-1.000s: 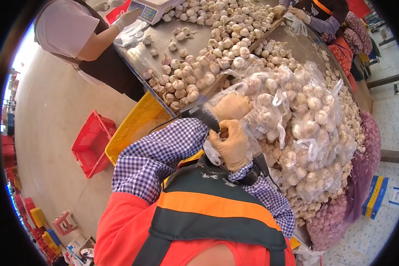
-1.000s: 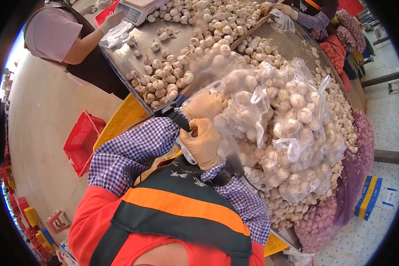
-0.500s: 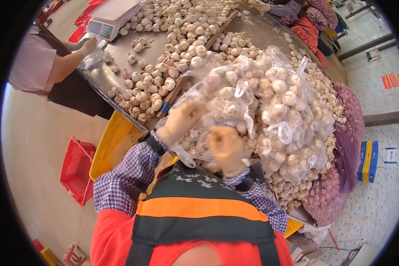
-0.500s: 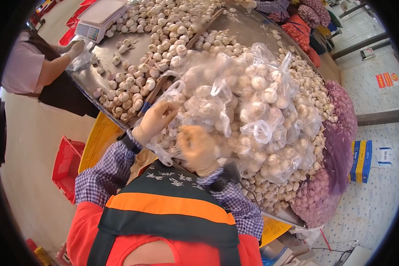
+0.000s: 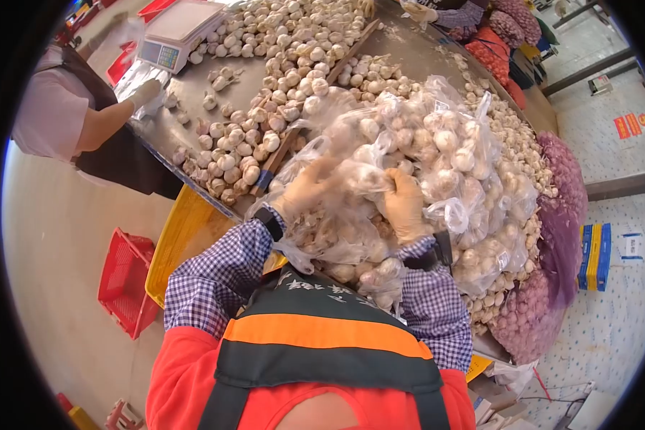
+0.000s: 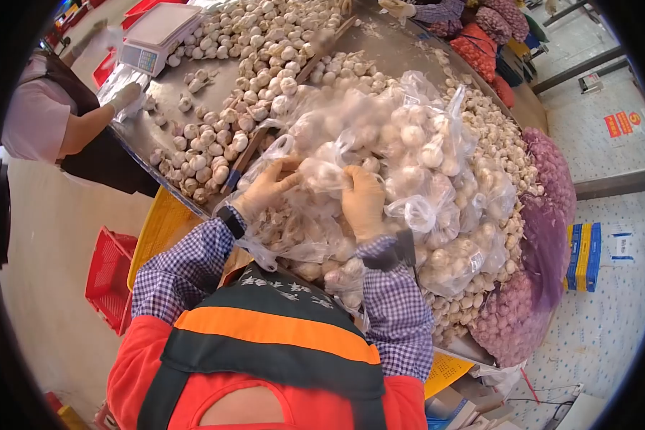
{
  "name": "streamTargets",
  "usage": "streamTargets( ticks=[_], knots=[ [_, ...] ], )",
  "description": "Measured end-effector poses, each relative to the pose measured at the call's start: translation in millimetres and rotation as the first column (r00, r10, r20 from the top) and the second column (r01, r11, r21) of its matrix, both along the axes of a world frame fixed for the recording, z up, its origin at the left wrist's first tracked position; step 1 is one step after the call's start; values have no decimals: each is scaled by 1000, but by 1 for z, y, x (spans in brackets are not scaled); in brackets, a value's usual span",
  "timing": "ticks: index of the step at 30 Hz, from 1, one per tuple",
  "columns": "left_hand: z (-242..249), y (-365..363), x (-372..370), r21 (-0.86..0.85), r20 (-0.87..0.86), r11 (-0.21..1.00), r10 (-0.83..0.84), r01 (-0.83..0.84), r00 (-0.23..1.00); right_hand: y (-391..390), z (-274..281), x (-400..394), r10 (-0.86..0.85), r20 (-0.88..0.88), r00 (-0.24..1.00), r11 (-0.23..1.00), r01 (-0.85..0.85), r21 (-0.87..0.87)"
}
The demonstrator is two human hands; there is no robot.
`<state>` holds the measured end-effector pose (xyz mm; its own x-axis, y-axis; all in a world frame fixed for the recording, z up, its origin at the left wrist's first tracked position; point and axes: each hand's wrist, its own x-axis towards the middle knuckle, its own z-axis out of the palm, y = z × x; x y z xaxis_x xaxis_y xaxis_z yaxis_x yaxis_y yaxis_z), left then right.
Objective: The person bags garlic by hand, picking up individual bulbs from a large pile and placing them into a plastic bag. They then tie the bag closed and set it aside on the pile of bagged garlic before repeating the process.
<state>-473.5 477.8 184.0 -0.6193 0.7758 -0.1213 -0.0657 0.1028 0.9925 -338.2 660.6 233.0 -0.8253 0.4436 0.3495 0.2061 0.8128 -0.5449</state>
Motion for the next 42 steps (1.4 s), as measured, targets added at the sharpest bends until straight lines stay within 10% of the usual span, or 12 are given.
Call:
streamTargets(
  ticks=[2,3,7,10,13,19,21,23,28,30,39,42],
  knots=[
    [-3,-12,1,82,117,995,-70,60,991,-15,35,2,58,-45,997,998,-58,3],
    [7,-18,4,190,225,977,-136,93,965,-27,60,-1,74,-75,994,937,-95,-337],
    [42,-40,11,419,455,900,-325,122,829,-33,82,-11,138,-134,981,409,-179,-895],
    [56,-50,20,349,603,937,-239,18,761,-26,22,-9,148,243,959,741,55,-669],
    [-6,-60,30,-152,421,979,191,-138,887,-28,-44,16,104,246,964,892,19,-451],
    [-18,-59,41,-106,267,970,241,-220,933,-82,-49,21,182,424,887,982,-190,-24],
    [-16,-60,42,-95,254,969,245,-227,936,-82,-55,16,195,332,923,978,-157,-138],
    [-13,-57,53,-112,-435,871,389,-478,812,-80,-51,12,204,238,949,957,-143,-250],
    [7,-52,64,-68,-520,983,111,-171,847,-72,-55,9,-30,105,994,556,104,-825],
    [-3,-42,68,-157,-789,948,48,-277,612,-78,-63,5,-39,60,997,599,71,-798],
    [-18,-19,34,-363,-900,774,-147,-520,409,-101,-62,10,-109,30,994,812,106,-574],
    [-6,-55,-11,-147,-857,820,173,-554,485,-84,-64,36,-126,131,983,808,178,-562]
  ],
)
